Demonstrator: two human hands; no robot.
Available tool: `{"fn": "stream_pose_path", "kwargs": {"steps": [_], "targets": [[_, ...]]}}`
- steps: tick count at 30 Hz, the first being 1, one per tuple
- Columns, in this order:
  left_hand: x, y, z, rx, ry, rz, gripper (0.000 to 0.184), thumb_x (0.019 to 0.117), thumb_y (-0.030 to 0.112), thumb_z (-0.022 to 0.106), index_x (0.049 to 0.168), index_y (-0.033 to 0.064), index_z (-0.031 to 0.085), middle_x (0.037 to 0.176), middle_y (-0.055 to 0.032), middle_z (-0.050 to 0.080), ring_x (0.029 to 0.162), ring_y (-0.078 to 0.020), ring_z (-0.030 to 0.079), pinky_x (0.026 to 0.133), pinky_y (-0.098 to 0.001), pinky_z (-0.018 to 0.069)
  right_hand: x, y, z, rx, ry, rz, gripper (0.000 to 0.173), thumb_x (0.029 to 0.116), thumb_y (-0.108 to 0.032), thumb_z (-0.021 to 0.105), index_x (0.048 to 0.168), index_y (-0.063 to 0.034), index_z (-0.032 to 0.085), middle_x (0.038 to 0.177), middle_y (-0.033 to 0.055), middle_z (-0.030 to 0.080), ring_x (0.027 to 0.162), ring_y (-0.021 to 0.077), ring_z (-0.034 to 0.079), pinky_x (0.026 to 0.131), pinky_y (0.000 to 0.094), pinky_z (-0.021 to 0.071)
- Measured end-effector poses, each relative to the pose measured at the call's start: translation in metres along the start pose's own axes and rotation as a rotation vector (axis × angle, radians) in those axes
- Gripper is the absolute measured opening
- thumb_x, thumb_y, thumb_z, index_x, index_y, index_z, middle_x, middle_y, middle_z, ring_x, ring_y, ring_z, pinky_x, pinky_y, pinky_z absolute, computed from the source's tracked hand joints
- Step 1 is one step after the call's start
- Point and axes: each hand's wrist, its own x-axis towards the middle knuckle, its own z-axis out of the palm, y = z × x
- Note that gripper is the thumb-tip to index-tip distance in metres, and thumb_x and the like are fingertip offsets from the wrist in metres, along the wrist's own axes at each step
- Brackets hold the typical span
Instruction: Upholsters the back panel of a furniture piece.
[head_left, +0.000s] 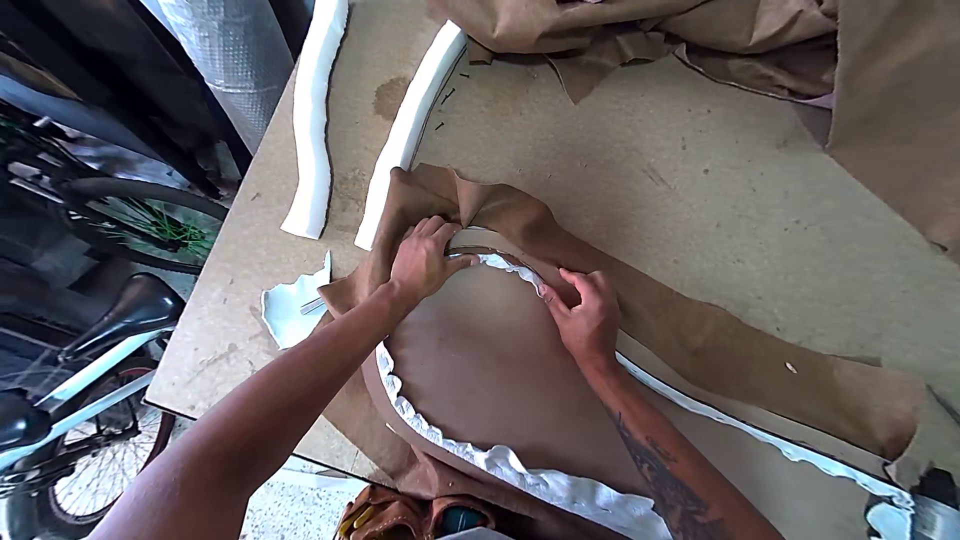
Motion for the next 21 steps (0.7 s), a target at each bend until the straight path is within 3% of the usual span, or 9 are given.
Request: {"fn": "stream_pose_path", "kwargs": {"steps": [4, 8, 12, 16, 21], "targets": [[-0.008, 0.014, 0.000, 0.130, -0.059, -0.041, 0.072, 0.0912, 0.077, 0.052, 0.135, 0.0209, 0.062, 0.123, -0.0034, 0.064, 0.118, -0.0241, 0.060, 0.094, -0.0483, 0.0525, -0.003, -0.001, -0.002, -0.023, -0.022, -0.006, 0.053, 0.0873, -0.064, 0.071, 0.119, -0.0218, 0.075, 0.097, 0.0028, 0.063, 0.092, 0.0210, 0.061, 0.080, 0.0439, 0.0538], [-0.031, 0.026, 0.004, 0.189, -0.040, -0.132, 0.069, 0.1007, 0.069, 0.040, 0.149, 0.0206, 0.050, 0.138, -0.0095, 0.058, 0.129, -0.0316, 0.055, 0.105, -0.0554, 0.0469, -0.006, -0.013, -0.004, -0.021, -0.050, -0.004, 0.054, 0.0863, -0.066, 0.071, 0.118, -0.0216, 0.075, 0.101, 0.0055, 0.064, 0.095, 0.0240, 0.062, 0.084, 0.0472, 0.0548], [-0.038, 0.035, 0.008, 0.133, -0.017, -0.106, 0.066, 0.1013, 0.066, 0.042, 0.149, 0.0213, 0.051, 0.143, -0.0128, 0.056, 0.132, -0.0370, 0.053, 0.104, -0.0627, 0.0454, -0.015, -0.011, -0.010, -0.048, -0.035, 0.027, 0.053, 0.0853, -0.067, 0.071, 0.118, -0.0248, 0.075, 0.106, 0.0045, 0.067, 0.100, 0.0225, 0.064, 0.089, 0.0471, 0.0563], [-0.034, 0.029, 0.008, 0.172, 0.003, -0.123, 0.073, 0.0991, 0.073, 0.034, 0.147, 0.0208, 0.052, 0.137, -0.0140, 0.058, 0.128, -0.0383, 0.054, 0.099, -0.0618, 0.0477, -0.012, -0.010, -0.005, -0.082, -0.053, 0.006, 0.063, 0.0817, -0.076, 0.067, 0.120, -0.0266, 0.074, 0.102, 0.0009, 0.063, 0.095, 0.0202, 0.061, 0.083, 0.0436, 0.0538], [-0.034, 0.030, 0.011, 0.190, -0.005, -0.136, 0.075, 0.0990, 0.074, 0.033, 0.146, 0.0189, 0.052, 0.135, -0.0140, 0.059, 0.127, -0.0380, 0.054, 0.099, -0.0611, 0.0475, -0.019, -0.011, -0.020, -0.098, -0.172, 0.017, 0.072, 0.0823, -0.077, 0.065, 0.136, -0.0293, 0.066, 0.111, 0.0025, 0.061, 0.103, 0.0224, 0.059, 0.085, 0.0457, 0.0520]]}}
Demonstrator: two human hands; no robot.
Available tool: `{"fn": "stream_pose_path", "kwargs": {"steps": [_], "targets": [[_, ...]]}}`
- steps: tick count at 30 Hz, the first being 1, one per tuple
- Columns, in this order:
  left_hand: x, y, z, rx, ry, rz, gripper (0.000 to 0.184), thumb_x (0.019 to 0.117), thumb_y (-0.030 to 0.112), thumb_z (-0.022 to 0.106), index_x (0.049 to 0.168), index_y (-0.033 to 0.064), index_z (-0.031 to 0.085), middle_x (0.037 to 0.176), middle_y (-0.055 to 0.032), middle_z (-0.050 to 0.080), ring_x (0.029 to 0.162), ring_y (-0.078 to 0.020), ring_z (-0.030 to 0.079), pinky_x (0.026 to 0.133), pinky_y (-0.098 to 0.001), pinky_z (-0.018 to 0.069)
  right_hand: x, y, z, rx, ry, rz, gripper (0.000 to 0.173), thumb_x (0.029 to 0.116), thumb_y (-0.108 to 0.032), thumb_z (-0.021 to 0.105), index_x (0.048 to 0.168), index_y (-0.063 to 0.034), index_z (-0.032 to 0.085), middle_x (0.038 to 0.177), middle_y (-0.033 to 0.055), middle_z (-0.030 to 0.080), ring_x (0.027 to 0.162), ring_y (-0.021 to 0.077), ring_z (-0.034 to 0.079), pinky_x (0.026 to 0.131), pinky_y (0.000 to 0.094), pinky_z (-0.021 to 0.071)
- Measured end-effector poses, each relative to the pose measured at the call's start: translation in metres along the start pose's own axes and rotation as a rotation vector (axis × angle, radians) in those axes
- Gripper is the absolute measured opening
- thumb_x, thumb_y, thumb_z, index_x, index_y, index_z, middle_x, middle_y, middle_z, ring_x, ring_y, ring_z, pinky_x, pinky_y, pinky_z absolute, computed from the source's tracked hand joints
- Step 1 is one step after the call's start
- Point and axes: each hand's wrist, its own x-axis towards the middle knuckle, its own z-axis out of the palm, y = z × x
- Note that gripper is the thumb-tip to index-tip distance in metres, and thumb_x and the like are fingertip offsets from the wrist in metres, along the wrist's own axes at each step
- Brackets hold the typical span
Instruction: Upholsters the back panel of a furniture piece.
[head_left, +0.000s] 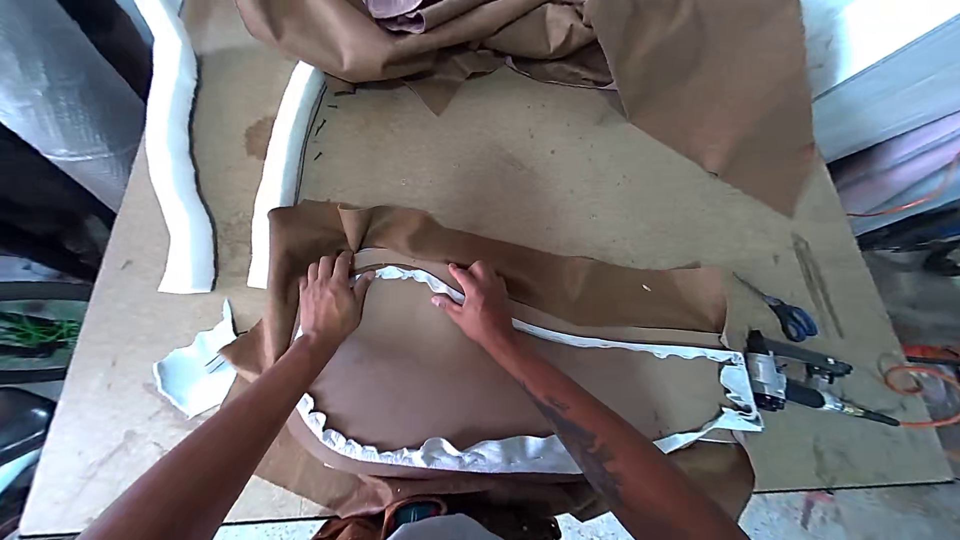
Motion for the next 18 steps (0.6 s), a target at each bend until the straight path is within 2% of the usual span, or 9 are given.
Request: {"fn": "stream_pose_path", "kwargs": {"steps": [2, 4, 7, 12, 14, 17, 18], "targets": [[-0.001, 0.000, 0.001, 0.008, 0.000, -0.008, 0.075, 0.0989, 0.074, 0.032, 0.146, 0.0198, 0.052, 0.135, -0.0131, 0.059, 0.127, -0.0368, 0.055, 0.100, -0.0597, 0.0478, -0.011, -0.004, -0.004, -0.028, -0.033, 0.086, 0.083, 0.0797, -0.081, 0.063, 0.142, -0.0273, 0.061, 0.123, 0.0050, 0.062, 0.112, 0.0268, 0.058, 0.091, 0.0510, 0.0507], [-0.001, 0.001, 0.002, 0.009, 0.011, -0.010, 0.075, 0.0987, 0.075, 0.032, 0.147, 0.0206, 0.052, 0.136, -0.0121, 0.058, 0.127, -0.0357, 0.055, 0.099, -0.0584, 0.0481, -0.020, -0.004, -0.003, -0.057, -0.021, 0.200, 0.095, 0.0737, -0.089, 0.061, 0.140, -0.0212, 0.062, 0.127, 0.0078, 0.061, 0.116, 0.0302, 0.057, 0.096, 0.0530, 0.0503], [-0.002, -0.001, 0.004, 0.009, 0.034, -0.014, 0.074, 0.0987, 0.074, 0.034, 0.147, 0.0213, 0.052, 0.134, -0.0112, 0.059, 0.127, -0.0345, 0.055, 0.099, -0.0568, 0.0487, -0.019, -0.001, 0.004, -0.070, 0.038, 0.225, 0.092, 0.0684, -0.091, 0.063, 0.128, -0.0210, 0.069, 0.120, 0.0061, 0.062, 0.112, 0.0280, 0.057, 0.092, 0.0498, 0.0502], [-0.003, 0.003, 0.002, 0.002, 0.039, -0.022, 0.072, 0.0993, 0.072, 0.036, 0.153, 0.0257, 0.044, 0.136, -0.0111, 0.058, 0.127, -0.0344, 0.054, 0.099, -0.0566, 0.0478, -0.020, 0.003, 0.007, -0.035, 0.107, 0.157, 0.087, 0.0700, -0.088, 0.066, 0.124, -0.0196, 0.071, 0.113, 0.0044, 0.060, 0.107, 0.0255, 0.057, 0.089, 0.0461, 0.0496], [-0.004, 0.003, 0.002, -0.003, 0.087, 0.018, 0.067, 0.1006, 0.068, 0.040, 0.152, 0.0257, 0.046, 0.141, -0.0112, 0.056, 0.130, -0.0335, 0.053, 0.104, -0.0568, 0.0458, -0.020, 0.003, 0.008, -0.026, 0.119, 0.165, 0.088, 0.0687, -0.088, 0.068, 0.124, -0.0191, 0.071, 0.114, 0.0050, 0.060, 0.107, 0.0251, 0.057, 0.089, 0.0463, 0.0499], [-0.004, 0.003, 0.004, -0.009, 0.146, 0.137, 0.054, 0.1035, 0.058, 0.044, 0.145, 0.0255, 0.055, 0.149, -0.0081, 0.051, 0.139, -0.0295, 0.046, 0.117, -0.0544, 0.0344, -0.019, 0.003, 0.008, -0.034, 0.139, 0.170, 0.089, 0.0675, -0.089, 0.067, 0.124, -0.0198, 0.071, 0.116, 0.0047, 0.061, 0.110, 0.0247, 0.057, 0.090, 0.0462, 0.0494], [-0.003, 0.001, 0.005, -0.017, 0.149, 0.171, 0.051, 0.1042, 0.055, 0.044, 0.144, 0.0250, 0.056, 0.148, -0.0071, 0.052, 0.140, -0.0287, 0.046, 0.117, -0.0532, 0.0340, -0.019, 0.003, 0.008, -0.037, 0.134, 0.170, 0.089, 0.0677, -0.089, 0.067, 0.125, -0.0205, 0.071, 0.118, 0.0046, 0.061, 0.110, 0.0248, 0.057, 0.091, 0.0461, 0.0491]]}}
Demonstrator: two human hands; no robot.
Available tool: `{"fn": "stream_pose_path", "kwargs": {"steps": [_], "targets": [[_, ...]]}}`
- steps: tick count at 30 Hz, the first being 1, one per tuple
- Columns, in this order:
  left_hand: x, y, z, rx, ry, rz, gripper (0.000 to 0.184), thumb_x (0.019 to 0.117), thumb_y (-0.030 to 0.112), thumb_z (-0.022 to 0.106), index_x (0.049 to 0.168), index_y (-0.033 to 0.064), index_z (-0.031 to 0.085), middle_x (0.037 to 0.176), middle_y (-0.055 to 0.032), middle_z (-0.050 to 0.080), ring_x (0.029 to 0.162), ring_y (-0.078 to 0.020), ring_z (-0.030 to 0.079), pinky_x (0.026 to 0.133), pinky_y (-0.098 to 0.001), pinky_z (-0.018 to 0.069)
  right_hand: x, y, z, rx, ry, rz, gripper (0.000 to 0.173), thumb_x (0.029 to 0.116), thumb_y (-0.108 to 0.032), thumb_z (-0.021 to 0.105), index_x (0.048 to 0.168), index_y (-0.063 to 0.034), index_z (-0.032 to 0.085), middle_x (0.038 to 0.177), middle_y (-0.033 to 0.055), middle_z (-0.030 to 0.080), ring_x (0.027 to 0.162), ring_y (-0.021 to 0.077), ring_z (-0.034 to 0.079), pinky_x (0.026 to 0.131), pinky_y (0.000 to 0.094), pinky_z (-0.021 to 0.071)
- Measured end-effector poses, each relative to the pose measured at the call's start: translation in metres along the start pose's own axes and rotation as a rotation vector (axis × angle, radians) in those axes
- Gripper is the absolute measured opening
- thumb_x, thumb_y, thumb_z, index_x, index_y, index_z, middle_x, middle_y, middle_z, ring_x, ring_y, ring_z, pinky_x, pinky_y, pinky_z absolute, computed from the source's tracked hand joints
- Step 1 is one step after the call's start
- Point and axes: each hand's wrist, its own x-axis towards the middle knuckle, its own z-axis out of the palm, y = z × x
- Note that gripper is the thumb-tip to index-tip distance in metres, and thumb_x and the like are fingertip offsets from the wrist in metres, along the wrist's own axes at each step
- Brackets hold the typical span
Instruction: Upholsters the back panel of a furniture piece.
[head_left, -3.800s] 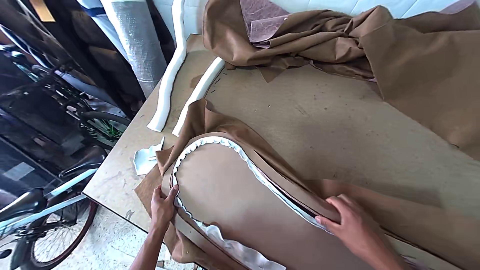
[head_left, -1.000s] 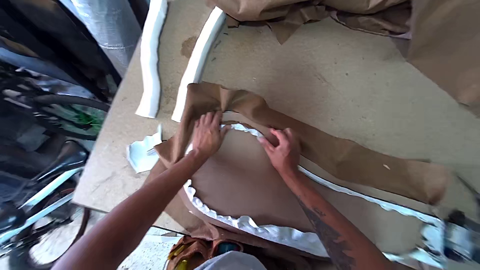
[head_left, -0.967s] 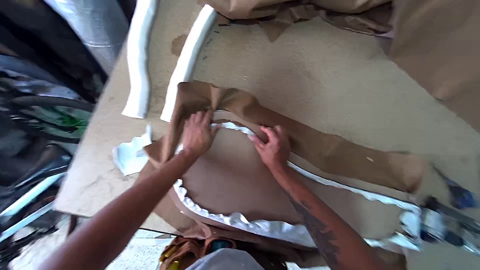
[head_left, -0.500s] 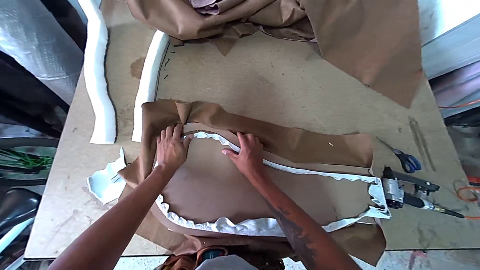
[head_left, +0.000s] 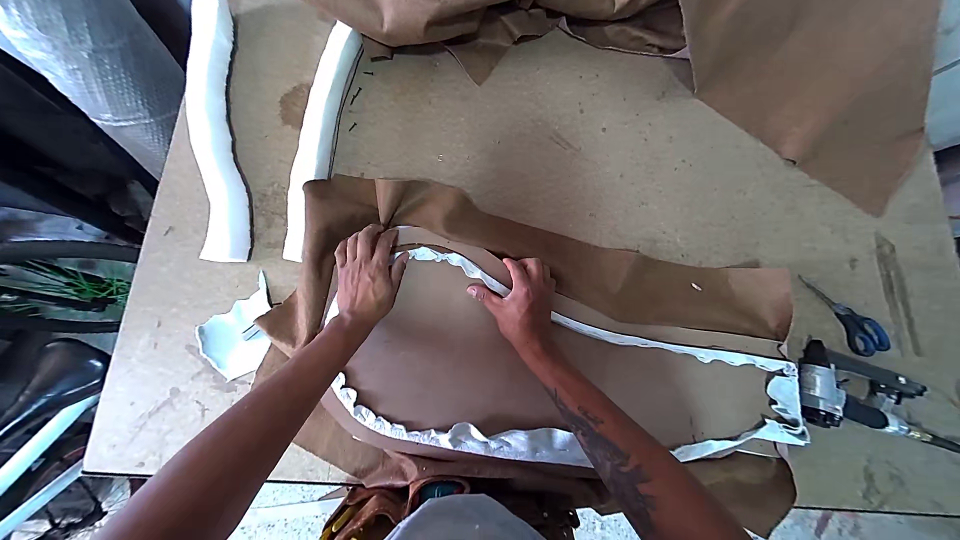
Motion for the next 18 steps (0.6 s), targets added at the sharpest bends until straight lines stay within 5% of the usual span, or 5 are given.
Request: {"fn": "stream_pose_path", "kwargs": {"steps": [4, 7, 9, 13, 18], "targets": [[0.003, 0.002, 0.002, 0.000, -0.057, 0.003, 0.057, 0.1045, 0.054, 0.040, 0.151, 0.0225, 0.050, 0.152, -0.0050, 0.050, 0.143, -0.0289, 0.043, 0.116, -0.0516, 0.0369, 0.002, 0.002, -0.001, -0.013, -0.017, -0.006, 0.090, 0.0682, -0.090, 0.065, 0.127, -0.0213, 0.070, 0.119, 0.0043, 0.061, 0.111, 0.0247, 0.056, 0.091, 0.0465, 0.0479], [0.006, 0.014, 0.004, 0.006, -0.061, -0.028, 0.063, 0.0987, 0.052, 0.039, 0.153, 0.0217, 0.047, 0.152, -0.0045, 0.050, 0.145, -0.0279, 0.040, 0.118, -0.0559, 0.0304, 0.000, -0.001, 0.000, -0.007, 0.011, -0.011, 0.090, 0.0683, -0.089, 0.066, 0.129, -0.0228, 0.069, 0.119, 0.0045, 0.061, 0.111, 0.0254, 0.056, 0.091, 0.0470, 0.0474], [0.014, 0.032, 0.006, -0.074, -0.028, 0.068, 0.061, 0.0980, 0.051, 0.044, 0.151, 0.0209, 0.050, 0.153, -0.0033, 0.050, 0.148, -0.0262, 0.038, 0.123, -0.0575, 0.0228, -0.001, -0.004, -0.002, 0.018, 0.044, -0.020, 0.086, 0.0692, -0.085, 0.070, 0.127, -0.0210, 0.070, 0.118, 0.0067, 0.062, 0.110, 0.0271, 0.057, 0.092, 0.0486, 0.0495], [0.034, 0.095, 0.025, -0.300, -0.048, 0.436, 0.044, 0.1039, 0.035, 0.044, 0.140, 0.0178, 0.062, 0.146, -0.0020, 0.059, 0.145, -0.0238, 0.045, 0.125, -0.0525, 0.0275, -0.002, -0.001, -0.007, 0.059, 0.065, -0.034, 0.074, 0.0736, -0.071, 0.078, 0.128, -0.0224, 0.070, 0.115, 0.0035, 0.063, 0.109, 0.0233, 0.058, 0.094, 0.0480, 0.0483], [0.045, 0.113, 0.036, -0.146, -0.237, 0.529, 0.052, 0.1064, 0.048, 0.033, 0.143, 0.0217, 0.059, 0.145, -0.0022, 0.059, 0.144, -0.0242, 0.045, 0.126, -0.0545, 0.0234, -0.005, 0.006, -0.001, 0.160, 0.101, -0.071, 0.048, 0.0782, -0.051, 0.081, 0.119, -0.0283, 0.075, 0.111, -0.0035, 0.064, 0.107, 0.0157, 0.058, 0.092, 0.0419, 0.0492]]}}
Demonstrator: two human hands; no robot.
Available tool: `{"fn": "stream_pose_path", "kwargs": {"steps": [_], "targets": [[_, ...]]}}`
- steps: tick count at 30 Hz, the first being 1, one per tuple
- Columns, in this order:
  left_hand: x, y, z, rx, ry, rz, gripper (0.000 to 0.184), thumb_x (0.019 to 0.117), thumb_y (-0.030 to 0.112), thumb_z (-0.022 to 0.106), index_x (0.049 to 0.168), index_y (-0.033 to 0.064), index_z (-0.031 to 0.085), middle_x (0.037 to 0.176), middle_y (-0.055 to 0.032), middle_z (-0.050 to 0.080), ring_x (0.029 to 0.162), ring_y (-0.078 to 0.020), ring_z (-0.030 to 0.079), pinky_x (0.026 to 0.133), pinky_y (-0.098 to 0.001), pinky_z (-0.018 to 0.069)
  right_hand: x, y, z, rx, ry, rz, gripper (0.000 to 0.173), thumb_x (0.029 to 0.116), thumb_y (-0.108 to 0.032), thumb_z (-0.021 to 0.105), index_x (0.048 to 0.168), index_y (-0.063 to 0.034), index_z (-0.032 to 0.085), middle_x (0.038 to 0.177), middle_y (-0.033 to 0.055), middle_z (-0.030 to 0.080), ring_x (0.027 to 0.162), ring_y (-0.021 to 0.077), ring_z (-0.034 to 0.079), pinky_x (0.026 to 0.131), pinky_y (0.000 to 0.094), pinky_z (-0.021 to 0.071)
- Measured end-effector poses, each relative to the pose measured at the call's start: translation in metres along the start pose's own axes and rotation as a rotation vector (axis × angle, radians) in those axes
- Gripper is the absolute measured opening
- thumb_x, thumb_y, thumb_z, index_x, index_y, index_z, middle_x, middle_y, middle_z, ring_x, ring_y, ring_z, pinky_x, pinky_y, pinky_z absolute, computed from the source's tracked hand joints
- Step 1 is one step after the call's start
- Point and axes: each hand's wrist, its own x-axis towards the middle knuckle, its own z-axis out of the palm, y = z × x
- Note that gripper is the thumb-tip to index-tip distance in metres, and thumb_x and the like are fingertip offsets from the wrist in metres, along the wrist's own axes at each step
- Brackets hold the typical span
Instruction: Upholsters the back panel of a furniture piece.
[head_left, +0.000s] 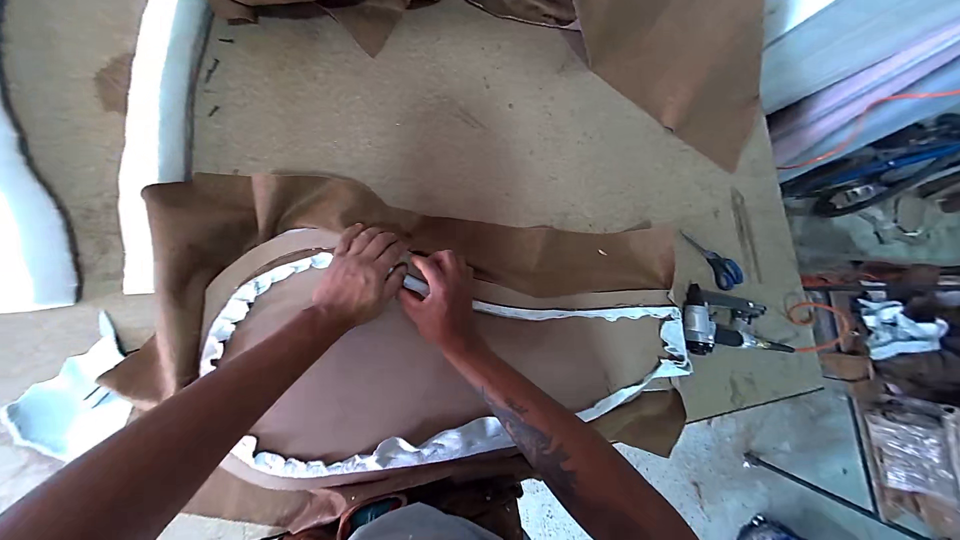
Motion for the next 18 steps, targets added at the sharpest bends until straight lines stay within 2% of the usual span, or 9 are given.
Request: {"fn": "stream_pose_path", "kwargs": {"steps": [3, 5, 8, 11, 13, 14, 16, 18], "targets": [[0.005, 0.001, -0.001, 0.013, 0.024, 0.001, 0.054, 0.1056, 0.052, 0.035, 0.137, 0.0192, 0.063, 0.140, -0.0037, 0.062, 0.140, -0.0257, 0.050, 0.124, -0.0557, 0.0256, -0.006, 0.021, -0.030, 0.144, -0.015, -0.040, 0.038, 0.0868, -0.039, 0.078, 0.122, -0.0235, 0.074, 0.127, -0.0057, 0.066, 0.122, 0.0119, 0.058, 0.104, 0.0403, 0.0496], [0.006, 0.001, -0.001, 0.014, 0.019, -0.002, 0.054, 0.1050, 0.053, 0.036, 0.137, 0.0187, 0.064, 0.139, -0.0041, 0.062, 0.139, -0.0259, 0.051, 0.124, -0.0551, 0.0264, -0.017, 0.061, -0.078, 0.154, -0.012, 0.003, 0.031, 0.0929, -0.035, 0.074, 0.121, -0.0213, 0.075, 0.130, -0.0060, 0.066, 0.127, 0.0106, 0.058, 0.107, 0.0391, 0.0514], [0.005, -0.001, 0.007, -0.002, 0.025, 0.006, 0.055, 0.1038, 0.053, 0.036, 0.136, 0.0174, 0.064, 0.139, -0.0059, 0.062, 0.138, -0.0281, 0.050, 0.122, -0.0563, 0.0277, -0.050, 0.172, -0.168, -0.008, 0.045, 0.171, 0.030, 0.0995, -0.038, 0.066, 0.122, -0.0191, 0.074, 0.132, -0.0014, 0.066, 0.126, 0.0153, 0.059, 0.106, 0.0439, 0.0512], [0.004, -0.004, 0.013, 0.000, 0.053, 0.009, 0.057, 0.1029, 0.054, 0.036, 0.136, 0.0170, 0.064, 0.138, -0.0065, 0.063, 0.138, -0.0294, 0.051, 0.122, -0.0566, 0.0282, -0.079, 0.292, -0.241, -0.155, 0.088, 0.281, 0.037, 0.1067, -0.039, 0.050, 0.128, -0.0165, 0.070, 0.137, 0.0025, 0.064, 0.131, 0.0197, 0.056, 0.110, 0.0486, 0.0469], [0.003, -0.003, 0.013, -0.001, 0.057, 0.007, 0.057, 0.1021, 0.055, 0.037, 0.135, 0.0164, 0.064, 0.138, -0.0068, 0.062, 0.137, -0.0299, 0.051, 0.121, -0.0566, 0.0286, -0.084, 0.340, -0.258, -0.138, 0.117, 0.243, 0.038, 0.1088, -0.035, 0.044, 0.126, -0.0165, 0.071, 0.134, 0.0009, 0.066, 0.133, 0.0180, 0.054, 0.115, 0.0464, 0.0432], [0.004, -0.002, 0.012, 0.001, 0.062, 0.003, 0.058, 0.1016, 0.055, 0.037, 0.134, 0.0157, 0.064, 0.137, -0.0077, 0.063, 0.136, -0.0306, 0.052, 0.120, -0.0567, 0.0289, -0.083, 0.353, -0.258, -0.123, 0.082, 0.193, 0.040, 0.1092, -0.036, 0.041, 0.126, -0.0178, 0.072, 0.135, -0.0009, 0.066, 0.137, 0.0172, 0.052, 0.119, 0.0472, 0.0384], [0.005, 0.000, 0.010, 0.016, 0.055, -0.006, 0.059, 0.1012, 0.055, 0.036, 0.135, 0.0153, 0.064, 0.137, -0.0088, 0.063, 0.136, -0.0315, 0.052, 0.120, -0.0566, 0.0289, -0.081, 0.356, -0.247, -0.128, -0.031, 0.105, 0.045, 0.1091, -0.043, 0.035, 0.128, -0.0230, 0.071, 0.135, -0.0052, 0.066, 0.139, 0.0147, 0.050, 0.124, 0.0524, 0.0284], [0.005, 0.001, 0.007, 0.026, 0.050, -0.007, 0.060, 0.1009, 0.055, 0.036, 0.134, 0.0138, 0.064, 0.136, -0.0108, 0.063, 0.136, -0.0332, 0.051, 0.119, -0.0573, 0.0293, -0.077, 0.352, -0.234, -0.179, -0.095, 0.085, 0.048, 0.1076, -0.052, 0.036, 0.127, -0.0277, 0.072, 0.130, -0.0053, 0.066, 0.133, 0.0137, 0.054, 0.123, 0.0563, 0.0272]]}}
